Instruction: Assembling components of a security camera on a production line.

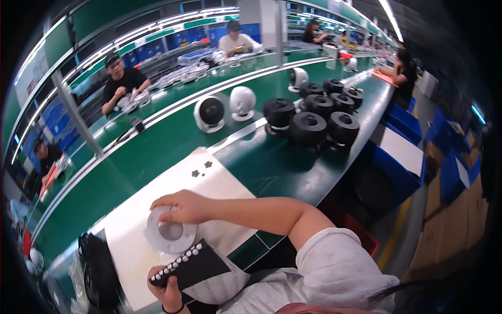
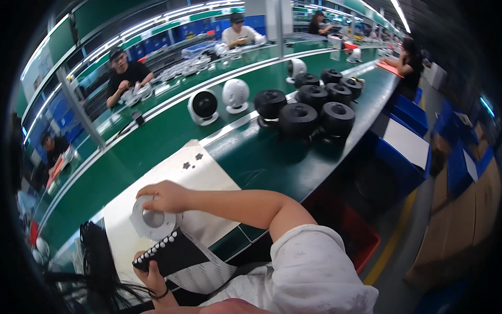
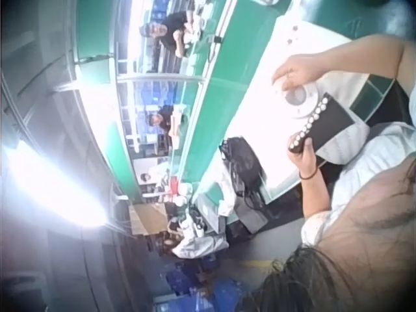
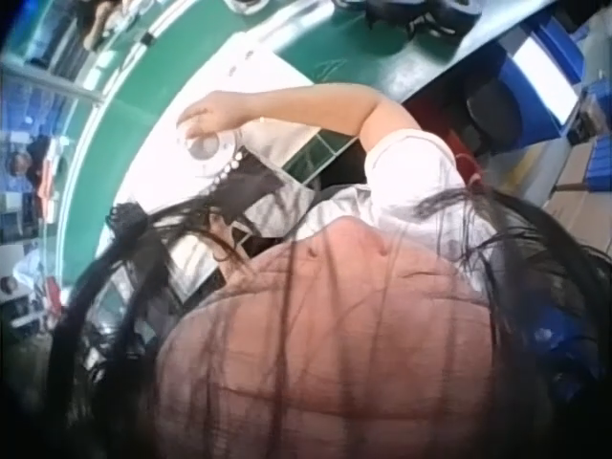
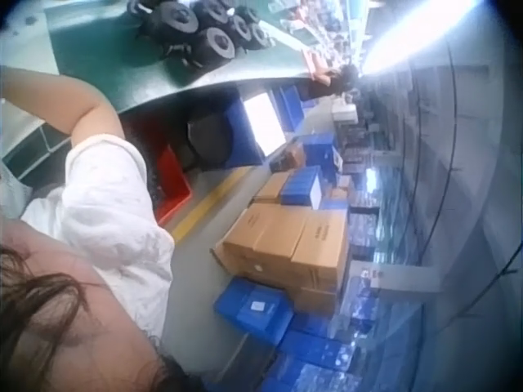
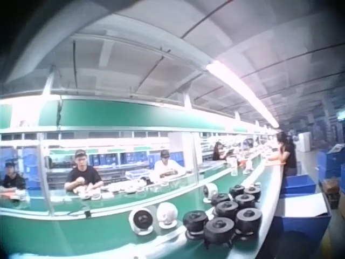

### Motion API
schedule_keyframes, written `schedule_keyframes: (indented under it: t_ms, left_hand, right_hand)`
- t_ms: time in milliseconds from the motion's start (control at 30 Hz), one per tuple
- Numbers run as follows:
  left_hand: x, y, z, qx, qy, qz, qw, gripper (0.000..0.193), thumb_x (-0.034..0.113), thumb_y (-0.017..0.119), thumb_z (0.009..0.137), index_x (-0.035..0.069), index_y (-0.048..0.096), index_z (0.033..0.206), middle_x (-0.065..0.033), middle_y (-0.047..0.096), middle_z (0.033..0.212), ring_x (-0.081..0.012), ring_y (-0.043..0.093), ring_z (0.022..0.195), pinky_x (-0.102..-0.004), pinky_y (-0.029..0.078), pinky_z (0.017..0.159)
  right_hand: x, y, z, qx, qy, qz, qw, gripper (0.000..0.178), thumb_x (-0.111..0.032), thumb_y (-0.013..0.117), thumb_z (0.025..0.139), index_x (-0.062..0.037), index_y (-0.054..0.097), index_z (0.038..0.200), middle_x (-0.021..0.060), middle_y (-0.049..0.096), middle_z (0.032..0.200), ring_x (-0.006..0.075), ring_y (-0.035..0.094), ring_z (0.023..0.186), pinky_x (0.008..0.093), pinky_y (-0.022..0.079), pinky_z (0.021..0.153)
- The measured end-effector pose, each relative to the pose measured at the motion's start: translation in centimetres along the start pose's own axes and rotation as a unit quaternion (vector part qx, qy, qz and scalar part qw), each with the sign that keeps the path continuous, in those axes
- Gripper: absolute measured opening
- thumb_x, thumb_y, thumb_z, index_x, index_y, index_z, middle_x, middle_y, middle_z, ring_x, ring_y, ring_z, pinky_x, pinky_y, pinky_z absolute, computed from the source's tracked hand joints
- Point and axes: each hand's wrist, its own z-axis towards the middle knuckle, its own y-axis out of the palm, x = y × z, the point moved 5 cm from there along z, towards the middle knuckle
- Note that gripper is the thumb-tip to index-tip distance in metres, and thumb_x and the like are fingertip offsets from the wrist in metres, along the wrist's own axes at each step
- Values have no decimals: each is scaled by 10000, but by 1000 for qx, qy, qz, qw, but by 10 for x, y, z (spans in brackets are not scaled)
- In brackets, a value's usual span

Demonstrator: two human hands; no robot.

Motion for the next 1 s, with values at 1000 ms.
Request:
schedule_keyframes:
  t_ms: [1000]
  left_hand:
    - [33, 19, 12, 36, -24, -69, 997, 143, -46, 663, 728, 1, 552, 806, 7, 528, 693, -58, 458, 616, -199, 362, 548]
  right_hand:
    - [-65, -23, -37, -60, 84, 70, 992, 163, -82, 655, 762, -9, 616, 902, 64, 617, 841, 135, 581, 842, 261, 473, 728]
